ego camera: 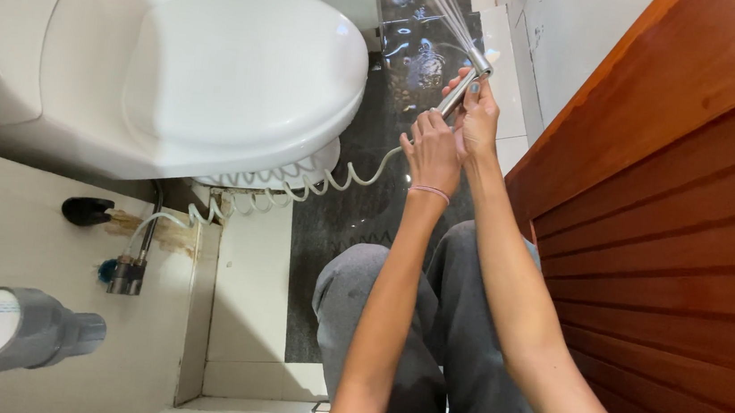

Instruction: Checking and repairing a bidet sprayer in a bathroom.

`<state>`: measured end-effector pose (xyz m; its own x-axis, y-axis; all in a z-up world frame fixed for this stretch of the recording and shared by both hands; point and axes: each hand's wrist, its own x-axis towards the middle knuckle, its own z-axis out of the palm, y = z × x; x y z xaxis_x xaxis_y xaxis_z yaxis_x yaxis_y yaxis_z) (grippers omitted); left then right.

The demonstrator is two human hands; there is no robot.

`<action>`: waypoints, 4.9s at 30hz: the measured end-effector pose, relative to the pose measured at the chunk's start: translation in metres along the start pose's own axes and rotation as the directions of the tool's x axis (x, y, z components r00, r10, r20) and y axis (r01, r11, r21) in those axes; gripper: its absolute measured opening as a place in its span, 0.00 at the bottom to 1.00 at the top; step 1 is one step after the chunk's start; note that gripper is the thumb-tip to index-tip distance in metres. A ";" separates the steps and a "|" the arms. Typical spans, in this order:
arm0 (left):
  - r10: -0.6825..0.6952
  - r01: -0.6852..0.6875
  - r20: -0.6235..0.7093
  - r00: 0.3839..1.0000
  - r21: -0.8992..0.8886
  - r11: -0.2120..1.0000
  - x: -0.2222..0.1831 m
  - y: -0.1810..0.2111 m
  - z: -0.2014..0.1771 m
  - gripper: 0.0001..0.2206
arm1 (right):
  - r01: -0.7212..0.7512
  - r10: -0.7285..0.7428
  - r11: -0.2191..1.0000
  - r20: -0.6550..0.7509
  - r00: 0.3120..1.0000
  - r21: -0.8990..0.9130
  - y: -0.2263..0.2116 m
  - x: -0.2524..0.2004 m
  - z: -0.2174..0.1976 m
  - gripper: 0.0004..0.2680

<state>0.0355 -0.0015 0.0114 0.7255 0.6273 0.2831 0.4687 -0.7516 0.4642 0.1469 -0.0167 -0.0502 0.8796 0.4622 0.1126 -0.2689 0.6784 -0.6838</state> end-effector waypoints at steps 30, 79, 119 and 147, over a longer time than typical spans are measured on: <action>0.189 -0.186 0.094 0.978 -0.034 0.982 -0.009 0.003 0.029 0.05 | 0.189 -0.157 0.982 -0.449 0.880 0.028 0.030 -0.004 -0.088 0.10; 0.335 -0.342 0.129 0.933 0.037 0.939 -0.020 -0.044 0.009 0.05 | -0.037 0.084 0.971 -0.191 0.978 0.236 0.022 -0.083 -0.019 0.09; 0.364 -0.391 0.205 0.908 0.107 0.914 -0.025 -0.011 0.018 0.13 | 0.170 -0.042 0.922 -0.345 0.938 0.348 0.011 -0.084 -0.027 0.11; 0.287 -0.298 0.101 0.953 0.126 0.946 -0.025 -0.011 -0.006 0.10 | 0.039 -0.016 0.981 -0.121 0.993 0.191 -0.013 -0.082 0.003 0.10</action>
<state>0.0092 -0.0075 0.0038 0.8765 0.3613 0.3181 0.2903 -0.9239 0.2494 0.0767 -0.0616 -0.0483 0.9247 0.3791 0.0354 -0.3046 0.7923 -0.5286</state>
